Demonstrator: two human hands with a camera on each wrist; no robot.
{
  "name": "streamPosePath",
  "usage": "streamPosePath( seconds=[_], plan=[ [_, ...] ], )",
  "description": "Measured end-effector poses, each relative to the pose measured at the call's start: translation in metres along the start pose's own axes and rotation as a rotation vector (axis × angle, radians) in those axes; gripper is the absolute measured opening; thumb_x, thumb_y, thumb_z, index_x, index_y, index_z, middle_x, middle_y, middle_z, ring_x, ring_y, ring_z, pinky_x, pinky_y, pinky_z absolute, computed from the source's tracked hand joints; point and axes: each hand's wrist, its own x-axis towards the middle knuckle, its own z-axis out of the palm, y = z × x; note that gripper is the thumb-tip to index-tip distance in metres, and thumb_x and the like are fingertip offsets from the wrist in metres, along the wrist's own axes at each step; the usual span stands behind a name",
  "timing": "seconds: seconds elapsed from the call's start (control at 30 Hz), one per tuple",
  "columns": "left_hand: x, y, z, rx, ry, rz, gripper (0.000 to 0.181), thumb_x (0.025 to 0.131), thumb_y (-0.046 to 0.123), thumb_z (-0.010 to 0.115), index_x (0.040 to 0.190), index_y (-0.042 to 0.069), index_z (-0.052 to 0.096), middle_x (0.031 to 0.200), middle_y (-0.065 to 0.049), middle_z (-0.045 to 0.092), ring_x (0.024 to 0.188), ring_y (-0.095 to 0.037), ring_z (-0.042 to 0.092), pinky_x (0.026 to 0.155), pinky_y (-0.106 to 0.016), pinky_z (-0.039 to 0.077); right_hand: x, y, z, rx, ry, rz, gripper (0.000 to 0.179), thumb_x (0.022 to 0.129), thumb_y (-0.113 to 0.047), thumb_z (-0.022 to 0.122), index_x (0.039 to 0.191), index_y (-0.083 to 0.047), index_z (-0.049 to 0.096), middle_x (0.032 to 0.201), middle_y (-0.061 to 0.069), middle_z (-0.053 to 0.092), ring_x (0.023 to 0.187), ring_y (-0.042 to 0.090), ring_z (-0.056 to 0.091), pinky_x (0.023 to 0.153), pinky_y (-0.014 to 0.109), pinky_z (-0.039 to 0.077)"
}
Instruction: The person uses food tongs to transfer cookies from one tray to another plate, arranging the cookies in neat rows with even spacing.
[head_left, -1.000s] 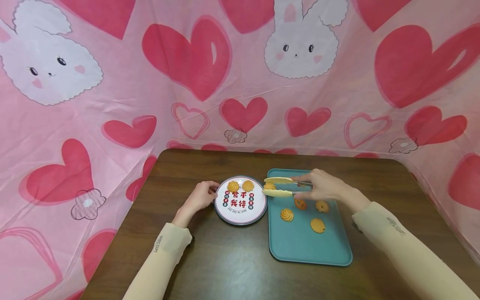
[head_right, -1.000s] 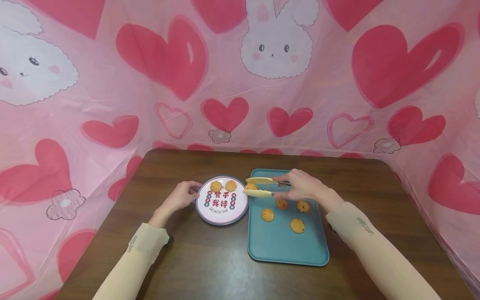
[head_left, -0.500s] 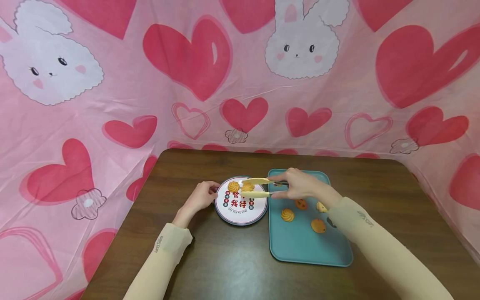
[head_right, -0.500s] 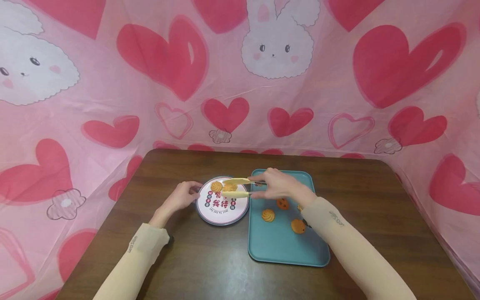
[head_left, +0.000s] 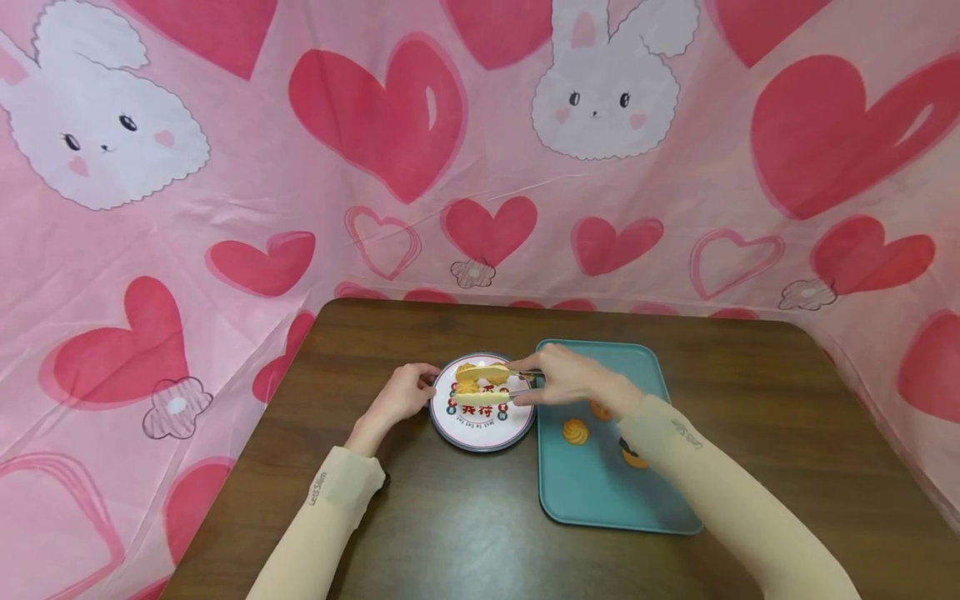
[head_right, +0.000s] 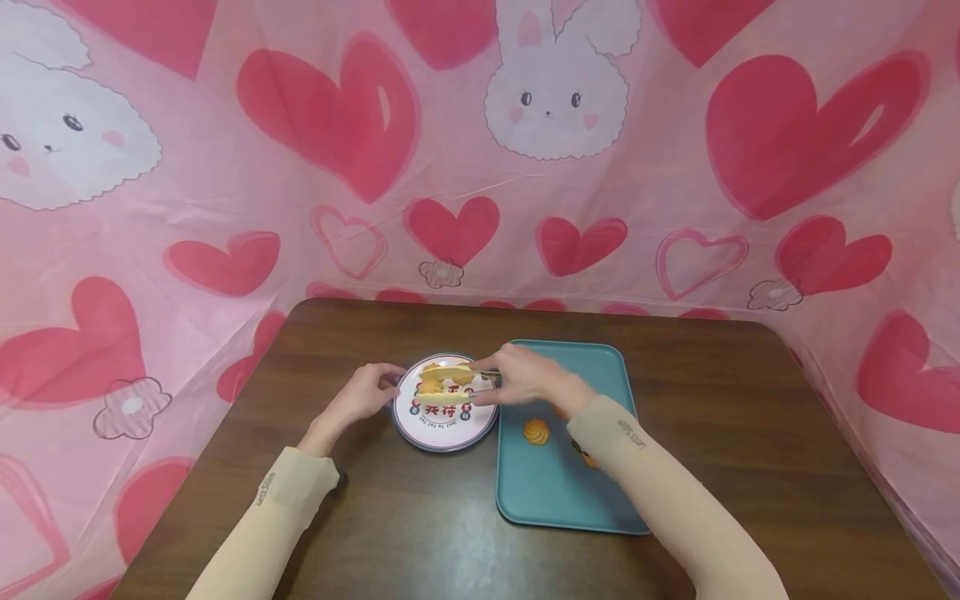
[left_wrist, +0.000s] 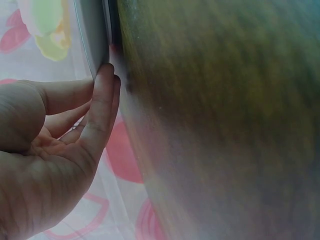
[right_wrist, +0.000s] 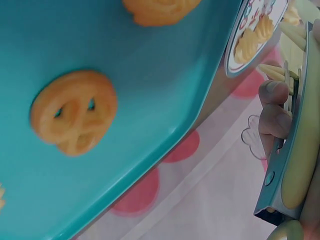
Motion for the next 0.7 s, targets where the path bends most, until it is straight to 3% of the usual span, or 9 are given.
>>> streamPosePath(
  seconds=[0.13, 0.37, 0.57, 0.7],
  plan=[
    [0.000, -0.001, 0.001, 0.003, 0.003, -0.002, 0.033, 0.093, 0.002, 0.067, 0.126, 0.000, 0.065, 0.110, -0.015, 0.065, 0.087, -0.023, 0.061, 0.073, -0.032, 0.057, 0.008, -0.004, 0.005, -0.003, 0.002, -0.008, 0.063, 0.084, -0.050, 0.076, 0.136, -0.016, 0.063, 0.050, -0.010, 0.027, 0.049, 0.008, 0.021, 0.051, 0.027, 0.025],
    [0.002, -0.001, 0.001, 0.002, 0.008, 0.000, 0.032, 0.093, 0.001, 0.066, 0.125, 0.000, 0.066, 0.110, -0.015, 0.065, 0.087, -0.023, 0.061, 0.072, -0.032, 0.057, 0.016, -0.008, 0.013, 0.023, -0.014, -0.024, 0.062, 0.084, -0.048, 0.077, 0.135, -0.014, 0.064, 0.051, -0.011, 0.039, 0.054, 0.008, 0.021, 0.054, 0.028, 0.026],
    [0.003, -0.002, 0.002, 0.004, 0.012, 0.024, 0.033, 0.092, 0.000, 0.067, 0.124, -0.001, 0.066, 0.107, -0.014, 0.066, 0.086, -0.021, 0.062, 0.070, -0.032, 0.056, 0.020, -0.006, 0.019, 0.026, -0.031, -0.019, 0.060, 0.085, -0.049, 0.075, 0.136, -0.018, 0.064, 0.072, -0.010, 0.065, 0.068, 0.006, 0.052, 0.066, 0.027, 0.043],
    [0.003, -0.002, 0.001, 0.005, 0.012, 0.028, 0.033, 0.091, -0.001, 0.067, 0.124, -0.001, 0.066, 0.107, -0.014, 0.066, 0.086, -0.021, 0.062, 0.070, -0.032, 0.057, 0.022, -0.007, 0.021, 0.023, -0.033, -0.015, 0.060, 0.085, -0.048, 0.075, 0.136, -0.018, 0.064, 0.073, -0.011, 0.064, 0.069, 0.007, 0.052, 0.066, 0.028, 0.043]
  ],
)
